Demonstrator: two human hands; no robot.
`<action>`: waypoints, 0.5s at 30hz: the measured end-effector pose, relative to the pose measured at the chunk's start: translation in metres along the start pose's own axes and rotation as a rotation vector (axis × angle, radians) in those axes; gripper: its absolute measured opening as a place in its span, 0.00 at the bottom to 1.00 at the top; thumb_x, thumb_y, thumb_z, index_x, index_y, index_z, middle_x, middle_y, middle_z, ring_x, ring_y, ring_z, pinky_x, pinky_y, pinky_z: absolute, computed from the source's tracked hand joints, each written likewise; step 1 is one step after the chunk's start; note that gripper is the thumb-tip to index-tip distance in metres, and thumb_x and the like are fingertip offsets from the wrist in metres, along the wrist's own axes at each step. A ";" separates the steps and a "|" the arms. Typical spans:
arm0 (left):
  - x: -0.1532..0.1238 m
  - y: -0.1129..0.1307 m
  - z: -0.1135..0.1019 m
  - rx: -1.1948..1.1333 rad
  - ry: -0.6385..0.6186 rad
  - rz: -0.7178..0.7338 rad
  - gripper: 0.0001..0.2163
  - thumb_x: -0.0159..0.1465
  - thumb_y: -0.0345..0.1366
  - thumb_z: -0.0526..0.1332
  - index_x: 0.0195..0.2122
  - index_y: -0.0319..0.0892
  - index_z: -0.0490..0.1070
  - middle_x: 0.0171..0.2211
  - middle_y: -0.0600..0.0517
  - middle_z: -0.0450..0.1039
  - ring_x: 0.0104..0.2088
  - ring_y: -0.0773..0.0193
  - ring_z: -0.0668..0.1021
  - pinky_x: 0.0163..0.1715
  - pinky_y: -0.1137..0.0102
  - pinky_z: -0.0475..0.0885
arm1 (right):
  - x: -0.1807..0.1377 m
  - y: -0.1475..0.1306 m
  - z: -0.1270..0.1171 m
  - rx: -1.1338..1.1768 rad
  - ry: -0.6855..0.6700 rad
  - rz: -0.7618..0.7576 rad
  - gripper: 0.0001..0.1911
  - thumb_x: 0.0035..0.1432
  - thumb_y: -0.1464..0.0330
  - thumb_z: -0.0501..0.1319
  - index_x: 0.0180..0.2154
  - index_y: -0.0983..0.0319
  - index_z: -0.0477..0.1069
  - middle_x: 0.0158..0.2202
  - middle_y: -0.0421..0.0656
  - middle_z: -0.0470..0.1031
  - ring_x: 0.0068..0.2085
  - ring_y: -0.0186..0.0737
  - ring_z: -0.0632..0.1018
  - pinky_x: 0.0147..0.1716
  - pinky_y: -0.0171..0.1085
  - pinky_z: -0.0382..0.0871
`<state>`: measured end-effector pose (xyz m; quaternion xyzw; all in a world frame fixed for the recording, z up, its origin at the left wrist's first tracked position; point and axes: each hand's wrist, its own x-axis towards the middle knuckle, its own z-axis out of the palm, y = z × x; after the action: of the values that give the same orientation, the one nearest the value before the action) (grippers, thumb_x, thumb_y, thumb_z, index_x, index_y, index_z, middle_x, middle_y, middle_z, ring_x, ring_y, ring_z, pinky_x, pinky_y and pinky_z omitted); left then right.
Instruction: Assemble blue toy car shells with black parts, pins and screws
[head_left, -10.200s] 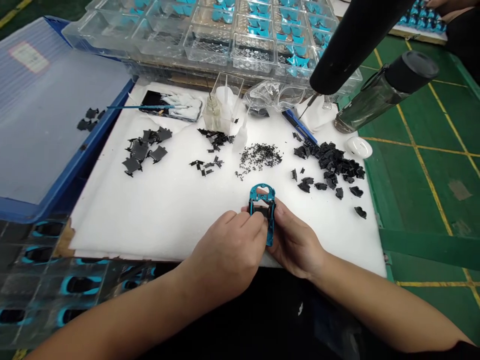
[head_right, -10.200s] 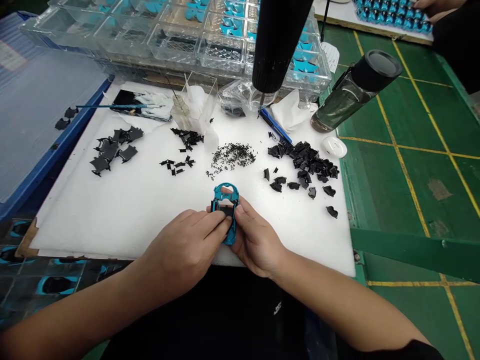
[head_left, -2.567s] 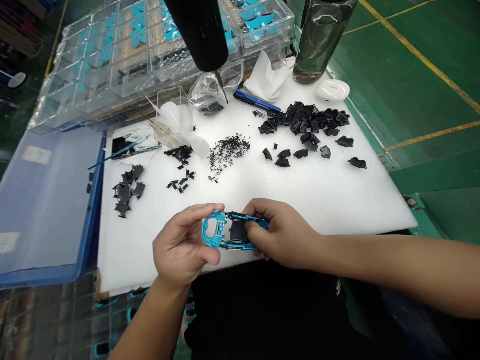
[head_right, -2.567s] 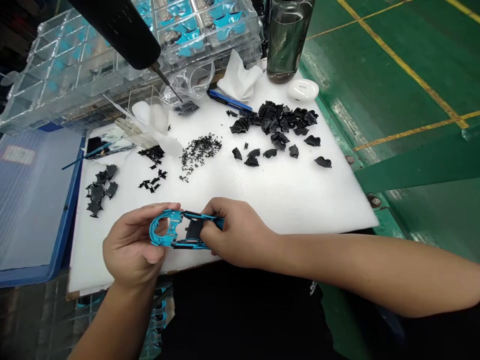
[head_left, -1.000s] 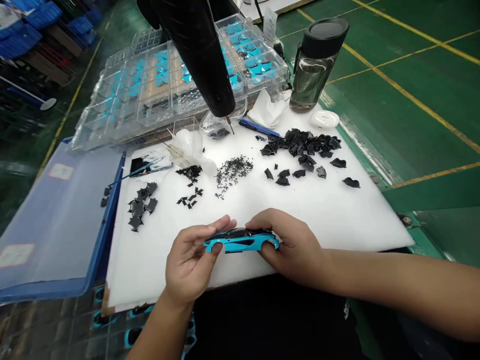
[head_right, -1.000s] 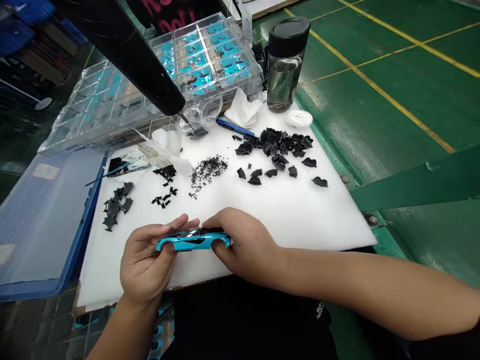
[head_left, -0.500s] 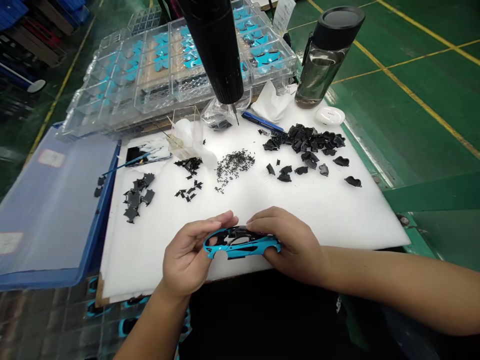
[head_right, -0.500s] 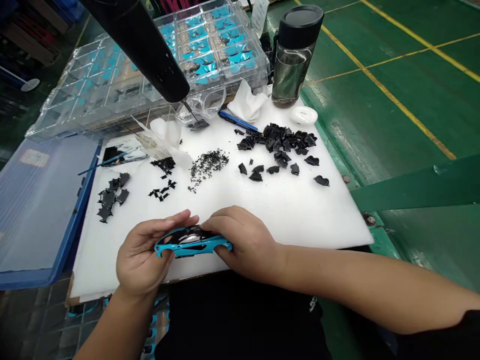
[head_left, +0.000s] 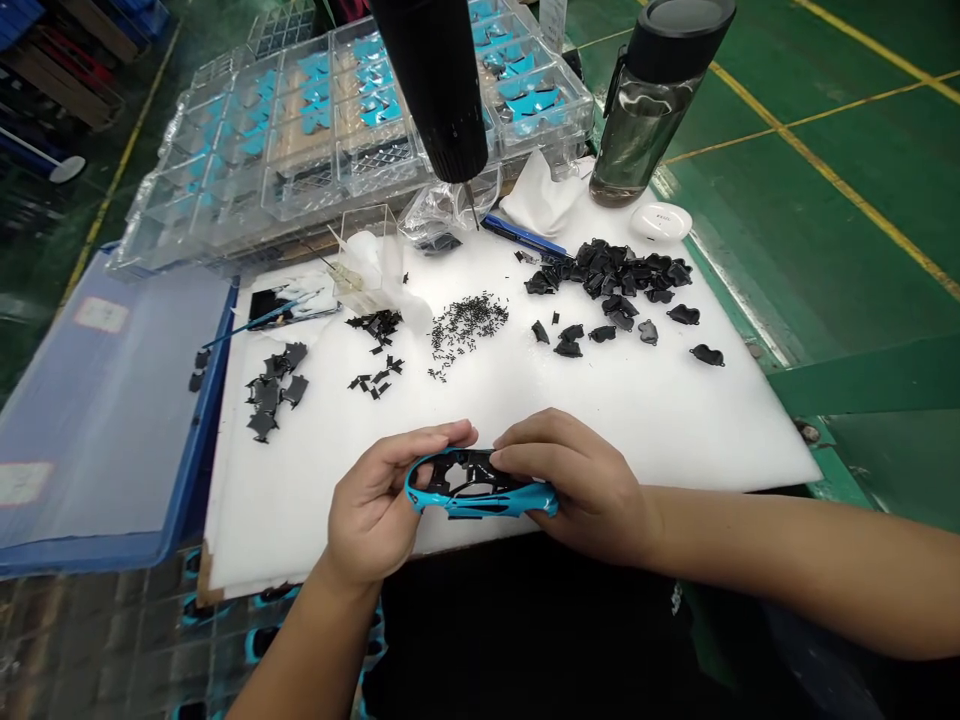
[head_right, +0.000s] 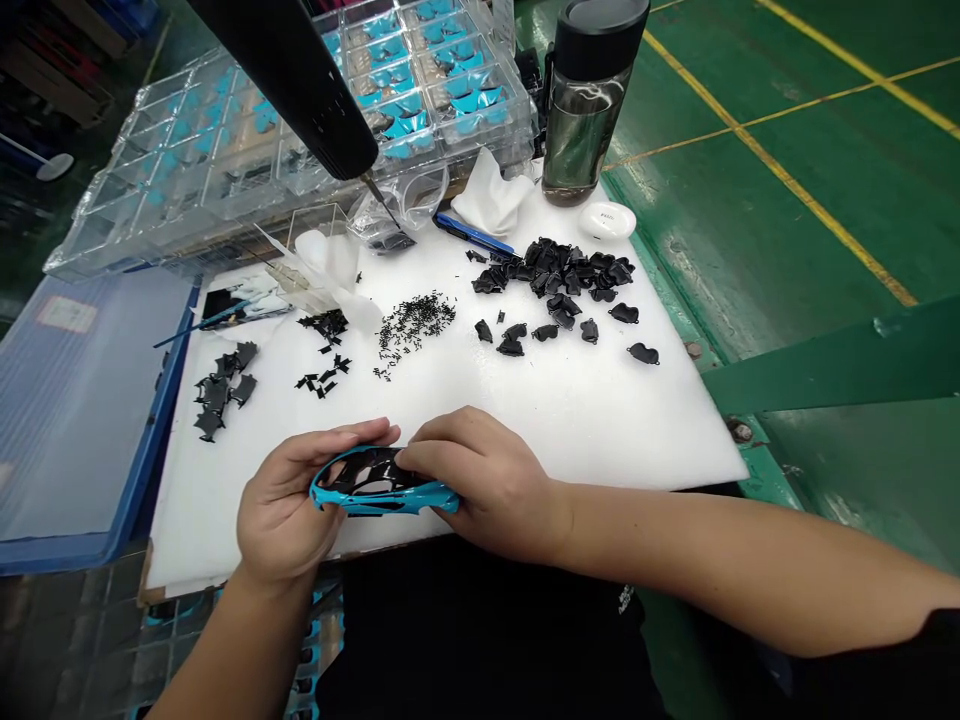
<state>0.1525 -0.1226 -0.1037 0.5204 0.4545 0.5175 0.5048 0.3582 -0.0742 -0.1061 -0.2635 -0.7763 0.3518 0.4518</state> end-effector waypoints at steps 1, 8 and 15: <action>0.000 0.000 0.000 0.003 0.001 0.000 0.12 0.67 0.28 0.57 0.49 0.43 0.73 0.51 0.45 0.77 0.49 0.55 0.80 0.49 0.61 0.78 | 0.000 0.000 0.000 0.000 0.004 -0.006 0.12 0.62 0.78 0.56 0.46 0.61 0.67 0.40 0.49 0.74 0.41 0.42 0.75 0.40 0.41 0.75; 0.000 0.000 0.003 0.016 0.046 -0.021 0.12 0.67 0.25 0.57 0.47 0.43 0.74 0.49 0.46 0.78 0.48 0.56 0.80 0.49 0.61 0.78 | -0.002 0.001 0.000 0.016 -0.001 -0.018 0.13 0.61 0.80 0.57 0.46 0.62 0.68 0.40 0.49 0.74 0.42 0.42 0.76 0.40 0.40 0.75; -0.001 -0.002 0.001 0.015 0.062 -0.031 0.10 0.66 0.29 0.58 0.47 0.42 0.75 0.48 0.44 0.78 0.48 0.55 0.81 0.48 0.59 0.79 | -0.001 0.000 0.001 0.019 0.004 -0.012 0.12 0.61 0.79 0.57 0.45 0.63 0.68 0.40 0.50 0.74 0.41 0.42 0.76 0.39 0.40 0.75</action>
<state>0.1535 -0.1232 -0.1058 0.5008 0.4819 0.5221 0.4943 0.3581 -0.0749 -0.1070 -0.2551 -0.7737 0.3561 0.4578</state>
